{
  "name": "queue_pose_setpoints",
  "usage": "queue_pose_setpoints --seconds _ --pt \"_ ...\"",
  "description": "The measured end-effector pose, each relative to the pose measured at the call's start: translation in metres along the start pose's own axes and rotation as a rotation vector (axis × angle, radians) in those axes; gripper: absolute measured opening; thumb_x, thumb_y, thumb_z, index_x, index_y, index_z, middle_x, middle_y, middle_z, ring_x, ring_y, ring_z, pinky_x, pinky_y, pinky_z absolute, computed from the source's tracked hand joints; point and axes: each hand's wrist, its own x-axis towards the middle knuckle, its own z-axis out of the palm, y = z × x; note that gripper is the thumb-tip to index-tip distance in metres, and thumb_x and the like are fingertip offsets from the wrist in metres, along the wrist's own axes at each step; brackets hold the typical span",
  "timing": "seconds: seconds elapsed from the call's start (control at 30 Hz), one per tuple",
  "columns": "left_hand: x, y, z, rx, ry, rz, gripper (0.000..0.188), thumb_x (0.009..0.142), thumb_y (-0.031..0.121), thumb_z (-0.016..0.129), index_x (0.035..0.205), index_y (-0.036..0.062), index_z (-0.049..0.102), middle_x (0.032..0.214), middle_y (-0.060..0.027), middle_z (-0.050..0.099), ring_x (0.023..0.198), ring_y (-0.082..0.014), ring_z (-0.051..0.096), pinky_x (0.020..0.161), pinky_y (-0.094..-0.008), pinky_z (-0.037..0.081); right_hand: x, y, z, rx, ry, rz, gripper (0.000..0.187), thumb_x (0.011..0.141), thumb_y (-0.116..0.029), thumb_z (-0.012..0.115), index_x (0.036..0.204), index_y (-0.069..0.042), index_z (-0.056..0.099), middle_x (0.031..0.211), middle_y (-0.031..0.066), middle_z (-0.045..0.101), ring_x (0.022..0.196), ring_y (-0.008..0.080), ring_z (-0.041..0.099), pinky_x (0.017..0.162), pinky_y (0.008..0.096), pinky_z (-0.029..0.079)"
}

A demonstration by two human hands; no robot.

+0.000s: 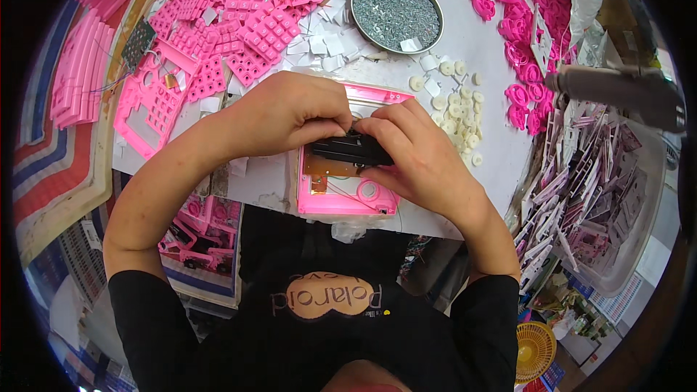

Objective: Assembling a pink toy calculator by installing internal components and securing the casing using an electric screwdriver.

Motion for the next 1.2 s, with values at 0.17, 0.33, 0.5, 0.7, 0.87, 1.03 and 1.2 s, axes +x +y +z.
queue_pose_setpoints --seconds 0.17,0.33,0.5,0.7,0.87,1.03,1.2 --pt "-0.003 0.008 0.002 0.127 0.038 0.024 0.009 0.084 0.006 0.073 0.091 0.0047 0.068 0.085 -0.0077 0.067 0.078 -0.0287 0.066 0.068 -0.0378 0.051 -0.004 -0.002 0.003 -0.046 -0.003 -0.014 0.056 0.062 -0.007 0.085 0.113 -0.003 0.062 0.108 0.0127 0.059 0.099 0.0343 0.057 0.082 0.0421 0.051" --pt "-0.008 0.012 0.009 0.092 0.089 -0.096 0.009 0.083 0.009 0.074 0.091 0.0043 0.07 0.082 -0.0088 0.067 0.074 -0.028 0.066 0.065 -0.0365 0.051 -0.004 -0.003 0.008 -0.102 0.039 -0.049 0.054 0.061 -0.004 0.084 0.111 -0.004 0.063 0.108 0.0116 0.059 0.099 0.0328 0.058 0.08 0.0413 0.052" --pt "-0.002 0.022 0.007 0.074 0.043 -0.291 0.014 0.082 0.014 0.075 0.087 0.0017 0.071 0.078 -0.0115 0.067 0.071 -0.0267 0.066 0.064 -0.0361 0.049 -0.004 -0.009 0.01 -0.186 0.054 -0.033 0.032 0.075 -0.006 0.071 0.106 -0.006 0.064 0.104 0.0077 0.061 0.098 0.0284 0.059 0.077 0.0381 0.055" --pt "0.006 0.028 0.007 0.104 0.061 -0.345 0.014 0.082 0.014 0.076 0.088 0.0019 0.073 0.079 -0.013 0.07 0.072 -0.027 0.067 0.067 -0.0363 0.051 -0.007 -0.008 0.015 -0.163 0.089 -0.031 0.043 0.067 -0.003 0.078 0.107 -0.005 0.063 0.106 0.0097 0.06 0.098 0.0311 0.058 0.077 0.0395 0.054" --pt "0.011 0.03 0.002 0.05 -0.014 -0.411 0.016 0.082 0.013 0.076 0.091 0.0007 0.074 0.081 -0.0137 0.071 0.074 -0.0251 0.068 0.069 -0.0358 0.052 -0.008 -0.016 0.018 -0.194 0.122 0.001 0.032 0.076 -0.004 0.067 0.107 -0.002 0.065 0.106 0.0105 0.06 0.1 0.0305 0.057 0.082 0.0397 0.053" --pt "0.014 0.029 0.0 0.036 -0.039 -0.421 0.017 0.082 0.014 0.076 0.091 -0.0001 0.074 0.081 -0.0141 0.071 0.073 -0.0245 0.067 0.068 -0.0351 0.052 -0.008 -0.016 0.019 -0.127 0.129 0.058 0.031 0.077 -0.006 0.066 0.108 -0.001 0.065 0.108 0.0119 0.06 0.102 0.0321 0.055 0.086 0.0387 0.051" --pt "0.017 0.027 0.002 -0.064 -0.048 -0.461 0.017 0.082 0.014 0.073 0.089 -0.0015 0.072 0.077 -0.0154 0.069 0.073 -0.0244 0.066 0.068 -0.0354 0.051 -0.009 -0.031 0.019 -0.406 0.07 0.1 0.041 0.074 -0.009 0.069 0.114 -0.002 0.064 0.112 0.0114 0.06 0.105 0.0319 0.055 0.096 0.0497 0.046"
